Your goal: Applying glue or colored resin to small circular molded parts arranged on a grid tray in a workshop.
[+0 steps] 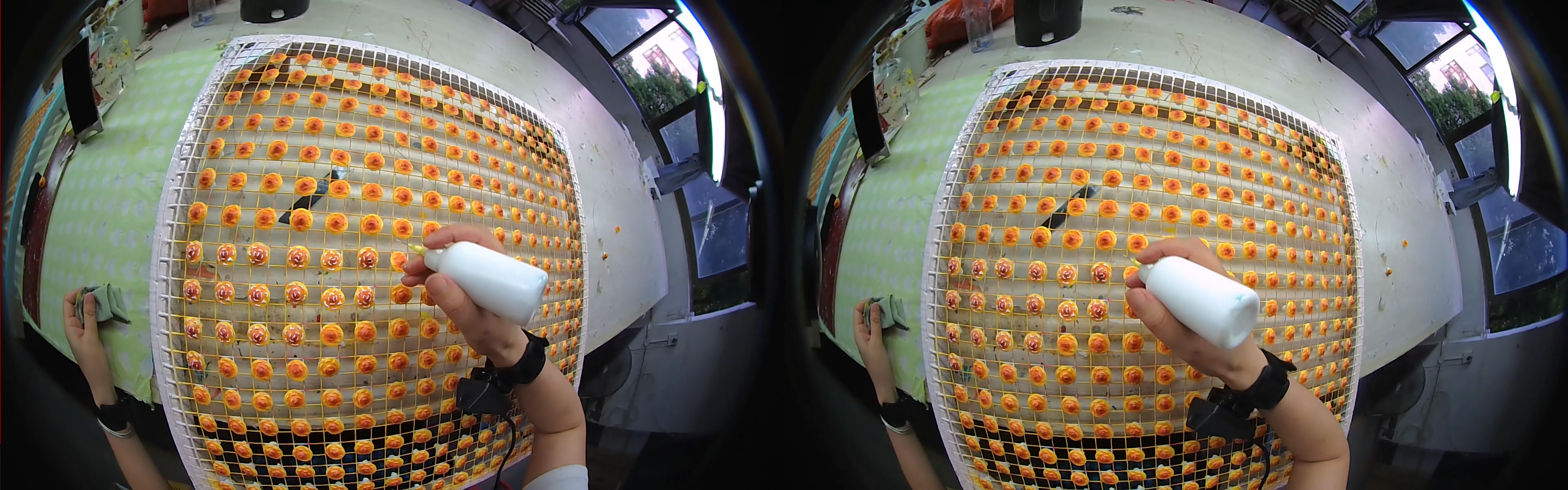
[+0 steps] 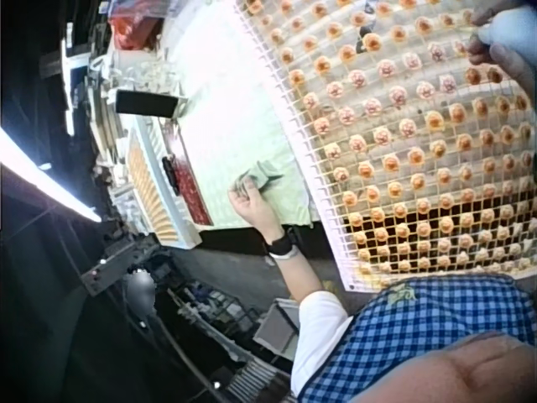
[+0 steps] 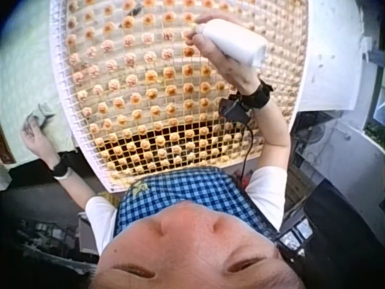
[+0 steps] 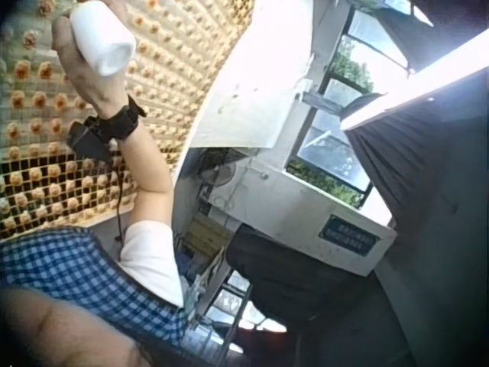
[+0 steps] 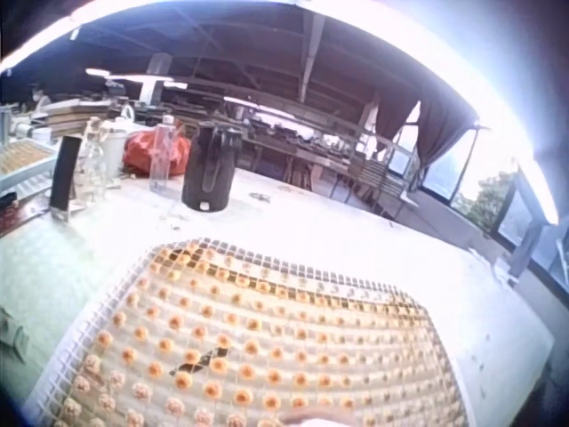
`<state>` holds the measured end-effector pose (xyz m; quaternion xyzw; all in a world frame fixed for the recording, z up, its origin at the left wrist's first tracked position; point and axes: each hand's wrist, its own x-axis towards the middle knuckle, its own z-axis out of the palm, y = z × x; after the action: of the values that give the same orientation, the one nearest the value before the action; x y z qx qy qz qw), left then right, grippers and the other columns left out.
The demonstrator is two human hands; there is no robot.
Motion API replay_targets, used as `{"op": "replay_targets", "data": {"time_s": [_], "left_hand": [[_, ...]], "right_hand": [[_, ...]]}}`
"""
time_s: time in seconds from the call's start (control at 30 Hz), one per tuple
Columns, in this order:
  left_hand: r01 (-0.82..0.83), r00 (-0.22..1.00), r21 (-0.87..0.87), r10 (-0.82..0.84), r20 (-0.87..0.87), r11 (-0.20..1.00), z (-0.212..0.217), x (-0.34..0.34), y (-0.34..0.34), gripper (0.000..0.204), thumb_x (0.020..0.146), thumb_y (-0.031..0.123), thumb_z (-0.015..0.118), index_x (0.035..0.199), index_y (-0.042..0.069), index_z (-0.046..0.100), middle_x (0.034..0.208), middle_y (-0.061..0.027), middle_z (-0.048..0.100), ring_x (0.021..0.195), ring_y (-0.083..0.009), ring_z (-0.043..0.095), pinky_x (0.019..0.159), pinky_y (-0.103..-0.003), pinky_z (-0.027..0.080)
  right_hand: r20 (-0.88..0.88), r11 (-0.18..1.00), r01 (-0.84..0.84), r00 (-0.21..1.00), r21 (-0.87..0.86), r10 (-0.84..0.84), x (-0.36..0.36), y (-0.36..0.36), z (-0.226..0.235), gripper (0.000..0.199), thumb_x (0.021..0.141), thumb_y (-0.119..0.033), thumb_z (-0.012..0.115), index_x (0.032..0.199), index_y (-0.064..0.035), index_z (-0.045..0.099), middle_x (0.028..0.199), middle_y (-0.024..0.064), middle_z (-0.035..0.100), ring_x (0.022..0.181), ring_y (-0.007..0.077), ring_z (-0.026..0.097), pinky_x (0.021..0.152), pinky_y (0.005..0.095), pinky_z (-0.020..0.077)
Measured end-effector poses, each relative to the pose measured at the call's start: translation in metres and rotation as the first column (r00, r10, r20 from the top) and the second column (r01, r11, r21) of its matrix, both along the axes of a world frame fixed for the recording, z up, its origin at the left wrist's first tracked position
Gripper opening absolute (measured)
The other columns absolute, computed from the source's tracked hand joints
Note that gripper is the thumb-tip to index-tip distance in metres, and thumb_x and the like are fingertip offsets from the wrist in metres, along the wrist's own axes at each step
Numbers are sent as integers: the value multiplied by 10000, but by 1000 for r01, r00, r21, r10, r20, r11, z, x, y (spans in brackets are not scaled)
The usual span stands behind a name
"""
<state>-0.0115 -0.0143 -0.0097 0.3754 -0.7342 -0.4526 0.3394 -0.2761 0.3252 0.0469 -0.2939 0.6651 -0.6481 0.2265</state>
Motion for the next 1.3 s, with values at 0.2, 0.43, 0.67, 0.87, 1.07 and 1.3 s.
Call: {"op": "replay_targets", "data": {"time_s": [0.2, 0.43, 0.67, 0.87, 1.07, 1.3], "left_hand": [[22, 998, -21, -21, 53, 1000, -1, 4, -3, 175, 839, 169, 463, 942, 28, 467, 856, 8, 475, 791, -52, 426, 723, -174, 328], [5, 999, -50, -3, 48, 999, -4, 5, -5, 175, 839, 173, 465, 943, 32, 469, 852, 16, 477, 790, -43, 426, 706, -167, 339], [8, 1000, 8, -8, 23, 1000, -3, 5, -4, 168, 838, 168, 468, 923, 24, 463, 844, 10, 475, 782, -49, 428, 723, -170, 330], [-12, 1000, -8, 12, 21, 1000, -3, 2, -1, 180, 835, 177, 475, 946, 35, 472, 840, 28, 483, 774, -37, 422, 713, -165, 331], [-16, 999, 3, 16, 33, 1000, -5, 5, -3, 177, 838, 173, 469, 937, 27, 466, 859, 7, 490, 798, -49, 445, 728, -174, 343], [2, 999, -19, -1, 43, 1000, -5, 5, -5, 173, 835, 166, 473, 940, 28, 466, 854, 7, 494, 794, -48, 448, 722, -172, 346]], "right_hand": [[10, 996, 20, 1000, 89, -21, -3, -9, 4, 264, 728, -129, 607, 946, -57, 477, 818, 19, 512, 718, 82, 516, 619, 210, 429], [-65, 984, 176, 982, -40, -178, -1, 1, 5, 243, 716, -114, 618, 918, -58, 494, 788, 13, 515, 681, 67, 504, 590, 199, 421], [-126, 973, 226, 968, 53, -218, 0, 7, -14, 225, 709, -100, 620, 895, -42, 509, 726, 15, 526, 640, 64, 511, 554, 184, 415], [-271, 979, 167, 954, 120, -130, -2, 10, -17, 231, 773, -130, 525, 942, 13, 462, 846, 72, 468, 683, 89, 508, 729, 349, 495], [-220, 965, 202, 962, 166, -163, -1, 7, -19, 316, 773, -214, 531, 955, 32, 453, 597, 20, 451, 522, 41, 437, 749, 381, 474], [-181, 965, 248, 956, 81, -230, -1, 5, -22, 174, 723, -127, 617, 843, -19, 552, 779, 43, 530, 633, 81, 508, 557, 198, 409]]}}
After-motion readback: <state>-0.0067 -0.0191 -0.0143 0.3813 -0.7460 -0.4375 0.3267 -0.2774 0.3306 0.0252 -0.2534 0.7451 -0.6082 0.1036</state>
